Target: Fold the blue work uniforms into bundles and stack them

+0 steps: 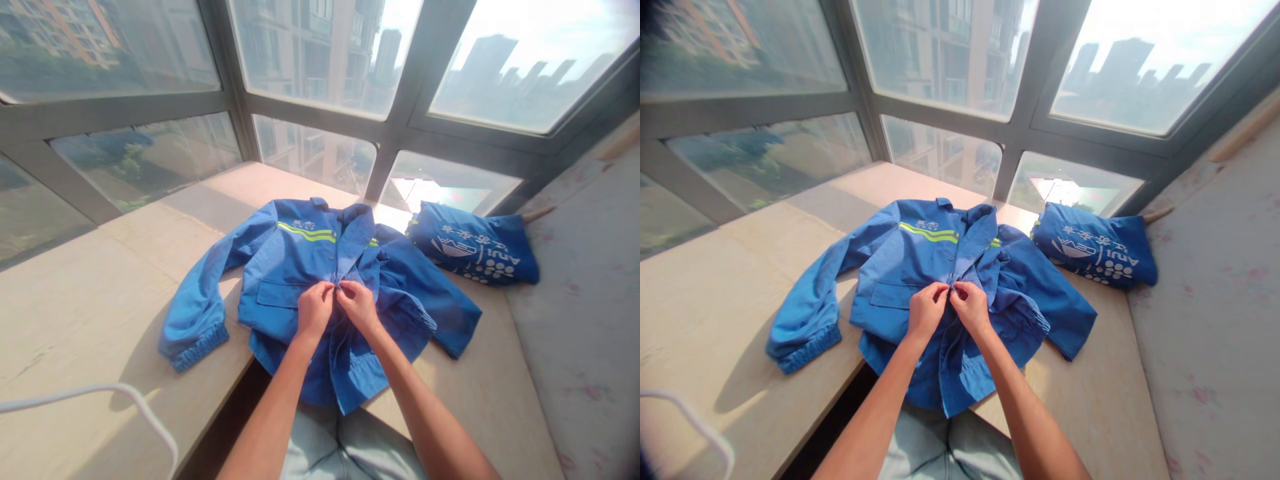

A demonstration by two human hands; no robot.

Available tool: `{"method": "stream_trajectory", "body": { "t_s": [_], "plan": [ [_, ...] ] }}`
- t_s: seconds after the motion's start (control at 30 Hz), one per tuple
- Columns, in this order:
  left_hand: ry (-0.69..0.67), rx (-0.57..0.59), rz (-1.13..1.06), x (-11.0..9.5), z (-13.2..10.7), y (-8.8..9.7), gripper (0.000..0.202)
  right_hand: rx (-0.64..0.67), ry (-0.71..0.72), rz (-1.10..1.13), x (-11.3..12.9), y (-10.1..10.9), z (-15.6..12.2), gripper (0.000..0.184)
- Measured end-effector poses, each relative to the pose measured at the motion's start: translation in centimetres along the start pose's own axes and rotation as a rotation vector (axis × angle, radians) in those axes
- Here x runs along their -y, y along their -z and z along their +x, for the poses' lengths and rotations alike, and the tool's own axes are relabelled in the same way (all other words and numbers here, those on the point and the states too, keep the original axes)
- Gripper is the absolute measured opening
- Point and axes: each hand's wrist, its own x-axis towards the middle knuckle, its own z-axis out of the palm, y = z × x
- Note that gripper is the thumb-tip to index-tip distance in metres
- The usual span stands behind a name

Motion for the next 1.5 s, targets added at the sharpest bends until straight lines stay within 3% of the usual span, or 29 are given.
{"method": "stream_trajectory", "body": {
  "t_s": [0.3, 0.57, 0.83, 1.03, 1.13, 1.33, 1.4, 1.5],
  "plan": [
    [0.031, -0.085, 0.026, 0.2, -0.5, -1.0, 0.017, 0.040, 0.100, -0.071, 0.6, 0.0, -0.7, 0.029],
    [0.143, 0.050, -0.315, 0.6, -0.1, -0.6, 0.014, 0.165, 0.041, 0.008, 0.1, 0.3, -1.3, 0.032],
    [0.154, -0.007, -0.287, 1.4, 0.0, -0.8, 0.015, 0.155, -0.098, 0.200, -0.3, -0.3, -1.2, 0.027],
    [0.187, -0.047, -0.309, 1.6, -0.4, -1.3, 0.015, 0.135, 0.044, -0.106, 0.3, 0.2, -0.5, 0.023],
    [0.154, -0.053, -0.221, 1.4, -0.4, -1.1, 0.013, 0.153, 0.083, -0.322, 0.8, 0.5, 0.0, 0.019],
    [0.016, 0.001, -0.108, 1.1, -0.5, -0.4, 0.017, 0.333, 0.228, -0.690, 2.3, 1.4, 1.3, 0.017],
    [0.043, -0.008, -0.146, 1.2, -0.5, -0.4, 0.017, 0.359, 0.260, -0.758, 2.6, 1.4, 1.4, 0.017],
    [0.185, -0.069, -0.304, 1.6, -0.3, -0.8, 0.014, 0.330, 0.323, -0.791, 2.5, 0.8, 0.9, 0.018]
  ]
}}
